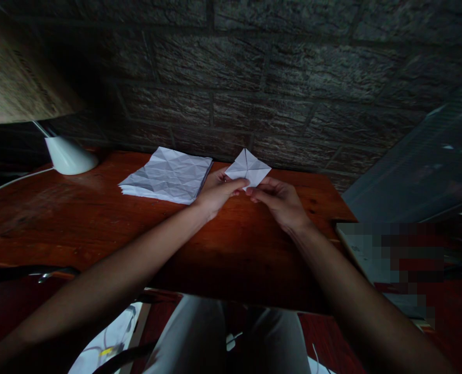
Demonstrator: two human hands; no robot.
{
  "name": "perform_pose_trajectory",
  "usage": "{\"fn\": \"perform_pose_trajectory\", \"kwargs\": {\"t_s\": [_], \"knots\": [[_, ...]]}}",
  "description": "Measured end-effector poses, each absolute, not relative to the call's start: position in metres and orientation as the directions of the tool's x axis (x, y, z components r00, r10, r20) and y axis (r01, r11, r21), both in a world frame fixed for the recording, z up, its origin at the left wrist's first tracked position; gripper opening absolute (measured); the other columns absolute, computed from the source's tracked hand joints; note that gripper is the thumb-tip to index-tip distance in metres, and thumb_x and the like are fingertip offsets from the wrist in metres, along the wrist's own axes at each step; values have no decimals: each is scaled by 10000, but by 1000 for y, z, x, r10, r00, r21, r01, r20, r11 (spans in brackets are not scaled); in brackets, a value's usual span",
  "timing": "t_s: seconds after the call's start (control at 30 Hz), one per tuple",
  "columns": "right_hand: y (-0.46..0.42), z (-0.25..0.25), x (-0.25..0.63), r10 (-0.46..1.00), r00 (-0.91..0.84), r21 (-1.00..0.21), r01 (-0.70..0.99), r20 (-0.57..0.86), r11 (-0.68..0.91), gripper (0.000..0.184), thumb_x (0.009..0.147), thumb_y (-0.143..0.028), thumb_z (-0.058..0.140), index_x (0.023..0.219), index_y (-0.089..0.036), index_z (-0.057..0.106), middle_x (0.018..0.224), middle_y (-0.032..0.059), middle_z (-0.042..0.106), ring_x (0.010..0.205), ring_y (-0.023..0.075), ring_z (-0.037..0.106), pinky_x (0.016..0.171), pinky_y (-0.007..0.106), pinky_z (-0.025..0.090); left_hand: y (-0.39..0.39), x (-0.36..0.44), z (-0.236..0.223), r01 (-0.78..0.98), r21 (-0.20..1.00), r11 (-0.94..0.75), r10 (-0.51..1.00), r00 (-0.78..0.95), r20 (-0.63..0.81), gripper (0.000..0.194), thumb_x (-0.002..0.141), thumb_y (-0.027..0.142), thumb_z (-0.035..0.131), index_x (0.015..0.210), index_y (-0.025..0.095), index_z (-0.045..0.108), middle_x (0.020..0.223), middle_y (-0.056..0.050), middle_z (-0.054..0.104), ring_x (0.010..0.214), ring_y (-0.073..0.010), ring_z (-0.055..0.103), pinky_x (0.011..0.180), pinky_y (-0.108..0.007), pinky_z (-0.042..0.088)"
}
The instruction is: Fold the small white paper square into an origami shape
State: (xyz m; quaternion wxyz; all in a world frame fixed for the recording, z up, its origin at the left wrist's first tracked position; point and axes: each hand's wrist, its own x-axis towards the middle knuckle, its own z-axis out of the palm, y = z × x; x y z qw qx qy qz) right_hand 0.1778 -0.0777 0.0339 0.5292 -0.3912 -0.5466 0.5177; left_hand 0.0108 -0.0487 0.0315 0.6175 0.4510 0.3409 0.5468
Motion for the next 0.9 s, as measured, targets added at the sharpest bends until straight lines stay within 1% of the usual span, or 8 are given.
{"fn": "perform_pose_trajectory", "kwargs": {"t_s": [0.13,0.23,0.37,0.47,0.6,0.73,0.9], "knots": [[-78,33,177,971,-145,-975,-151,188,166,359,638,-341,984,910,-218,786,726,-28,732,671,122,593,722,318,483,-48,11,30,-381,922,68,978,210,15,259,605,209,914,754,139,714,757,-14,735,696,-108,657,701,-270,510],[-78,34,177,969,-141,-973,-144,203,183,319,655,-344,971,887,-221,788,730,-28,726,679,121,598,722,312,491,-49,11,30,-402,911,92,974,225,1,272,594,196,935,755,140,724,770,-14,747,699,-106,665,694,-262,503],[-78,35,179,972,-136,-976,-138,189,171,282,681,-397,942,858,-241,787,759,-19,733,705,134,627,743,321,524,-49,11,32,-438,897,55,980,195,35,290,581,183,956,712,156,698,751,0,736,698,-106,660,689,-260,498],[-78,37,180,977,-118,-978,-131,177,161,277,690,-421,928,852,-240,792,771,-10,738,712,137,635,746,318,534,-48,11,32,-434,900,47,981,189,40,294,584,184,959,717,158,699,743,5,728,712,-111,661,701,-264,499],[-78,36,178,977,-97,-977,-121,190,178,259,687,-408,922,831,-233,798,776,-7,738,698,131,619,742,315,534,-49,12,31,-412,909,61,983,182,17,309,580,211,969,704,155,691,767,-13,746,738,-120,675,718,-270,503],[-78,35,177,972,-90,-971,-125,216,205,206,709,-384,909,803,-245,790,760,-18,732,672,124,599,748,326,540,-50,14,29,-426,904,45,985,171,32,340,593,251,970,652,165,646,744,-13,740,702,-116,659,698,-279,496],[-79,37,177,973,-106,-973,-125,206,192,239,690,-391,924,808,-242,779,746,-17,731,685,132,626,771,337,563,-47,14,29,-430,903,15,989,138,49,383,570,242,968,610,175,594,693,7,713,662,-104,631,671,-277,473]]}}
